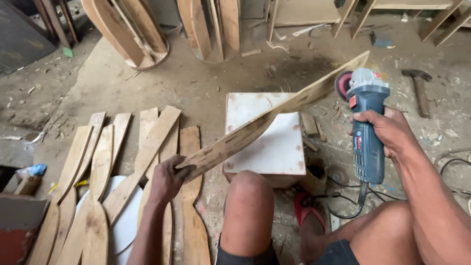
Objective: The person uses an angle grinder to sand the edges and surfaces of a long, curved wooden piece. They hold the wood with one hand and the tool with the other, moving the grinder along the wood's length while seated on the floor.
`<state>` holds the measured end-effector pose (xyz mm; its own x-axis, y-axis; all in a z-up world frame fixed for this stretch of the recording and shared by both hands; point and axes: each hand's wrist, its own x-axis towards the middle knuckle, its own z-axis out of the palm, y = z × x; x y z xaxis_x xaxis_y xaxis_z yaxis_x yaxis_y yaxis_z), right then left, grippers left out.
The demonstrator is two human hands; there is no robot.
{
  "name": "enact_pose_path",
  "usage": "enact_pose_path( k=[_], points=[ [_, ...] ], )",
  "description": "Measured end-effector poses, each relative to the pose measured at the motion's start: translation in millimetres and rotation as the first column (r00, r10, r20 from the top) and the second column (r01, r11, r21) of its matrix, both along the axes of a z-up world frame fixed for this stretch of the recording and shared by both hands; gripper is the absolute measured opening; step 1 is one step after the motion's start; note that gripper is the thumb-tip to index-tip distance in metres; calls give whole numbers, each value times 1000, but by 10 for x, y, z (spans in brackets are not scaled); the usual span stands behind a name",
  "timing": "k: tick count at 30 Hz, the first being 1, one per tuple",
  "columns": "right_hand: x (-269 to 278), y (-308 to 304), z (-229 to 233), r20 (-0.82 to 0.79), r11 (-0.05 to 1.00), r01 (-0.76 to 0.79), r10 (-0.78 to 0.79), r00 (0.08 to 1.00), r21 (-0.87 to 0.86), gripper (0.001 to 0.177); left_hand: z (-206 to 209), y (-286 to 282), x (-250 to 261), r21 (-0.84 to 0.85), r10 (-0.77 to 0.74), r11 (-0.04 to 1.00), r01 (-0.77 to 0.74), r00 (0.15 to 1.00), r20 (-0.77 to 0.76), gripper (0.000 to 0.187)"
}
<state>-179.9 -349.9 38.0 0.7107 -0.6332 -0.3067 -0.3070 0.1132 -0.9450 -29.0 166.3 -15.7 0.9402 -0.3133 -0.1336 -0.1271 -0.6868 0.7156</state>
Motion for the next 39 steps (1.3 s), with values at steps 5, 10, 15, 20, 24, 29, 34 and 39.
enact_pose_path(
  k=[5, 10, 15, 20, 24, 29, 34, 39],
  points=[
    [47, 230, 179, -62, 998, -67, 68, 996, 15, 31, -321, -159, -318, -608, 234, 747, -271, 962, -142, 32],
    [83, 384, 225, 5, 987, -158, 158, 987, 39, 33, -697, -264, -530, -838, 182, 445, -315, 949, -259, 13],
    [166, 633, 408, -113, 973, -230, 227, 967, -15, 41, -430, -648, -394, -578, -10, 816, -15, 999, -41, 25],
    [330, 756, 223, -93, 978, -201, 195, 976, -57, 39, -642, -1128, -142, -590, -20, 806, -39, 995, -93, 22],
    [481, 602, -31, -70, 978, -168, 161, 985, -123, 38, -735, -1150, -136, -712, -58, 698, -71, 986, -155, 19],
    [537, 679, 8, -83, 969, -188, 176, 981, -164, 36, -789, -1137, -222, -724, -40, 681, -106, 983, -181, 17],
    [590, 632, -65, -136, 962, -216, 194, 972, -167, 37, -887, -1144, -129, -707, -79, 703, -79, 979, -187, 15],
    [644, 907, 55, -196, 932, -302, 264, 944, -200, 34, -795, -1127, -146, -724, -81, 685, -82, 979, -187, 12]
  ],
)
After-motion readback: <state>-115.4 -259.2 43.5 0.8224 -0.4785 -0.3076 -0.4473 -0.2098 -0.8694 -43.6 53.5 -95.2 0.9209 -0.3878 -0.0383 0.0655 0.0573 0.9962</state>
